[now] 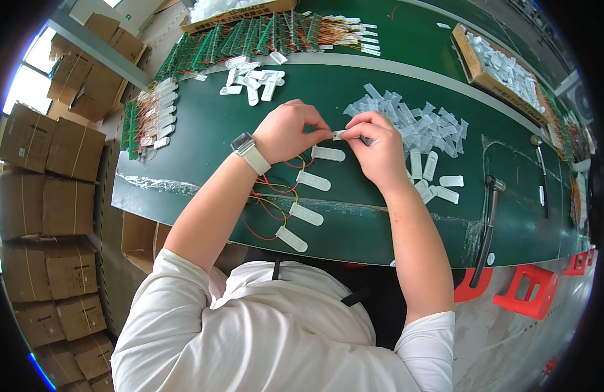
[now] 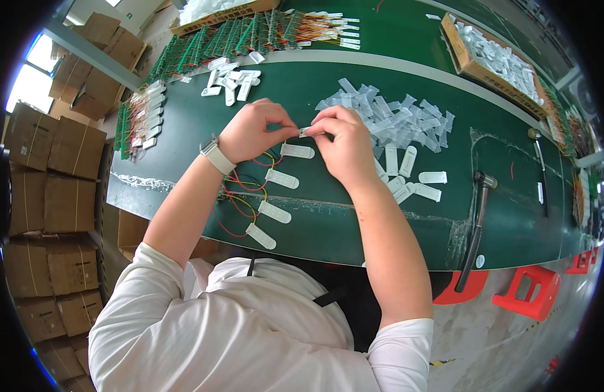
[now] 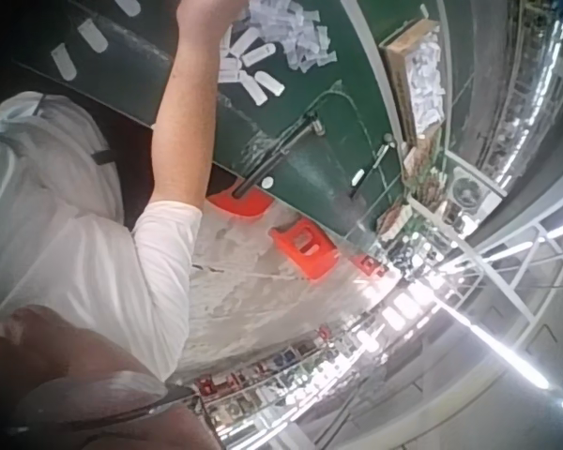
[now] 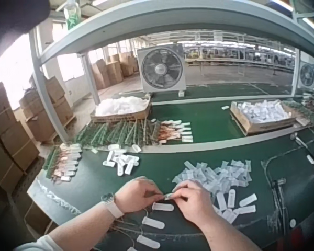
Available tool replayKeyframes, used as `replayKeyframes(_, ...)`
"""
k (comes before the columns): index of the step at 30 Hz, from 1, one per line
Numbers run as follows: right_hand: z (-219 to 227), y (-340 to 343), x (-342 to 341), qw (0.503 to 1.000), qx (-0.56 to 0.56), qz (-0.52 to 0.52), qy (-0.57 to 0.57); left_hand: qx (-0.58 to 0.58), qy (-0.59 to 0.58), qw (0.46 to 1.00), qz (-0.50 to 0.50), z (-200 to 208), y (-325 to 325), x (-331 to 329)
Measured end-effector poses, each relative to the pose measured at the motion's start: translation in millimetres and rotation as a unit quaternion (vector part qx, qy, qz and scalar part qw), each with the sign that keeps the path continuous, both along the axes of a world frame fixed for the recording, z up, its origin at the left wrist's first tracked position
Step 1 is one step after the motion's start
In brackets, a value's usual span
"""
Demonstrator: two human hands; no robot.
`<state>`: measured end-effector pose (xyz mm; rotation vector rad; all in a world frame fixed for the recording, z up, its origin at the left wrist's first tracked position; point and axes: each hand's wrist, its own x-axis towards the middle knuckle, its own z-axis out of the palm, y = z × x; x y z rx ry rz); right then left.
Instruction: The person attaches plastic covers onto wired LED modules by hand and taps the covers with a small hammer to secure them.
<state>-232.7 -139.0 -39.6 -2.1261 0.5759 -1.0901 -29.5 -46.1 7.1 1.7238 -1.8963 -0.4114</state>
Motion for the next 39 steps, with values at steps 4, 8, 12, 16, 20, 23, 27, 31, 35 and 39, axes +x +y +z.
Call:
replayKeyframes(4, 1.5, -1.5, 0.8, 0.996, -0.083, -0.027, 0.033, 0.049, 0.056, 0.996, -0.039, 1.9, 2.0, 8.0)
replayKeyframes(8, 7.2, -0.4, 3.3, 0.996, -0.089, -0.021, 0.021, 0.021, 0.045, 0.996, -0.076, 8.5, -3.1, 15.7)
replayKeyframes(12, 11.0, 2.7, 2.8, 0.992, -0.124, -0.010, 0.023, 0.165, 0.082, 0.982, -0.053, 17.6, -11.8, 19.7)
replayKeyframes(16, 16.2, 0.4, -9.9, 0.987, -0.151, -0.028, 0.052, 0.180, 0.157, 0.969, -0.068, 8.5, -19.4, 15.7)
replayKeyframes(20, 47.0, -4.5, -31.6, 0.963, -0.210, -0.118, 0.119, 0.184, 0.257, 0.949, -0.009, -17.0, -24.3, 30.4)
replayKeyframes(23, 64.0, 2.4, -74.6, 0.950, -0.189, -0.187, 0.164, 0.173, 0.198, 0.960, 0.098, -11.5, -11.7, 55.9)
replayKeyframes(27, 61.3, 21.2, -143.5, 0.929, 0.012, -0.322, 0.181, 0.135, 0.195, 0.959, 0.152, -15.1, -7.6, 85.6)
replayKeyframes(31, 49.4, 50.1, -145.0, 0.932, 0.130, -0.285, 0.180, 0.126, 0.240, 0.956, 0.114, -25.4, -8.9, 84.3)
replayKeyframes(35, 37.7, 55.3, -105.0, 0.924, 0.026, -0.280, 0.258, 0.117, 0.259, 0.956, 0.071, -24.7, -2.2, 80.7)
replayKeyframes(39, 22.9, 47.2, -96.1, 0.919, -0.038, -0.270, 0.286, 0.116, 0.276, 0.953, 0.052, -28.7, 5.9, 90.2)
